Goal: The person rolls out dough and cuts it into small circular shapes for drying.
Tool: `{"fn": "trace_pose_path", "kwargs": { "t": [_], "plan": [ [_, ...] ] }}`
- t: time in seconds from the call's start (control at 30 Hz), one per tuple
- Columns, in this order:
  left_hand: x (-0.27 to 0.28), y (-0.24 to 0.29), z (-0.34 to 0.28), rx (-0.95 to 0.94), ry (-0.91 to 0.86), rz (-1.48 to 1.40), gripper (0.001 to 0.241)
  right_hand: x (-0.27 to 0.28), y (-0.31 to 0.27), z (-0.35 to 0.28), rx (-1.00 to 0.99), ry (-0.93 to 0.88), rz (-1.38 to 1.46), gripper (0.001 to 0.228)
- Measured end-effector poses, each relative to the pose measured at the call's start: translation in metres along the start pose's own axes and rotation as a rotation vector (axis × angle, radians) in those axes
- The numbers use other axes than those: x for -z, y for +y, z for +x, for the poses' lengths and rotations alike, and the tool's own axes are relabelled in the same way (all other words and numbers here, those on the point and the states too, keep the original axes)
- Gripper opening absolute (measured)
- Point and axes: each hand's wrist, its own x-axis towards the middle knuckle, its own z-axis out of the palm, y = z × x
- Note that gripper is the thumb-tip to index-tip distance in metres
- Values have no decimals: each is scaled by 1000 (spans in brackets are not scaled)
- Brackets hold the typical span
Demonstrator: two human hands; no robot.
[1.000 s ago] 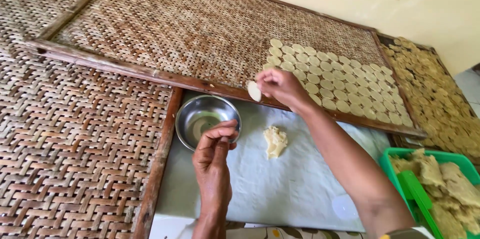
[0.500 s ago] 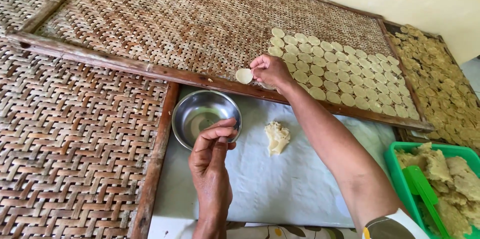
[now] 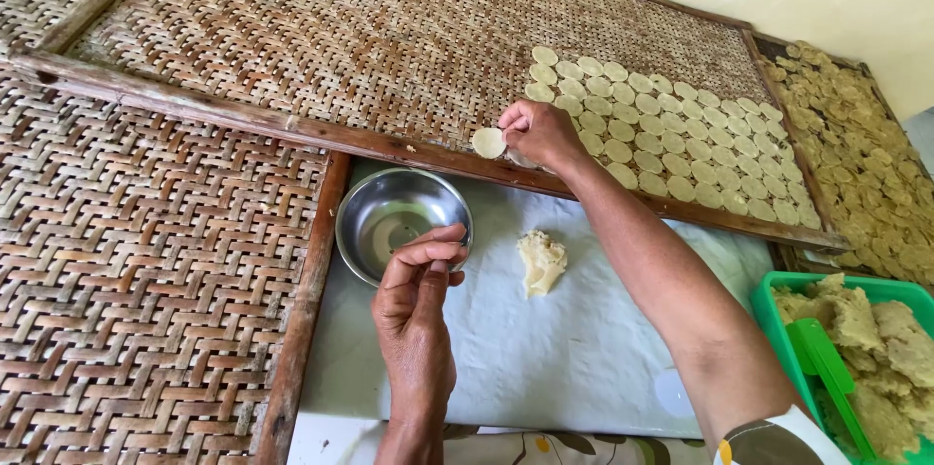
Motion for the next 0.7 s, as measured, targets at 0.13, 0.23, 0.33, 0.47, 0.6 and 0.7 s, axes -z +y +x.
{"fn": "trace_pose_path", "kwargs": {
  "t": [0.13,0.23,0.33,0.47,0.6,0.7],
  "plan": [
    [0,0,0,1,1,4,15,1,3,-1,32,-1,-46,19],
    [0,0,0,0,-2,5,15,0,4,-4,67,9,-62,18],
    [1,0,1,2,0,5,15,-2,5,-7,164,54,-112,16],
    [1,0,1,7,2,-4,15,3,-10,-20,294,131,-254,16],
    [0,0,0,4,0,5,16,7,-26,-36,438,181,-514,22],
    [-3,-2,-2,8,-9,6,18,3,-25,-37,579,263,-698,26]
  ]
}}
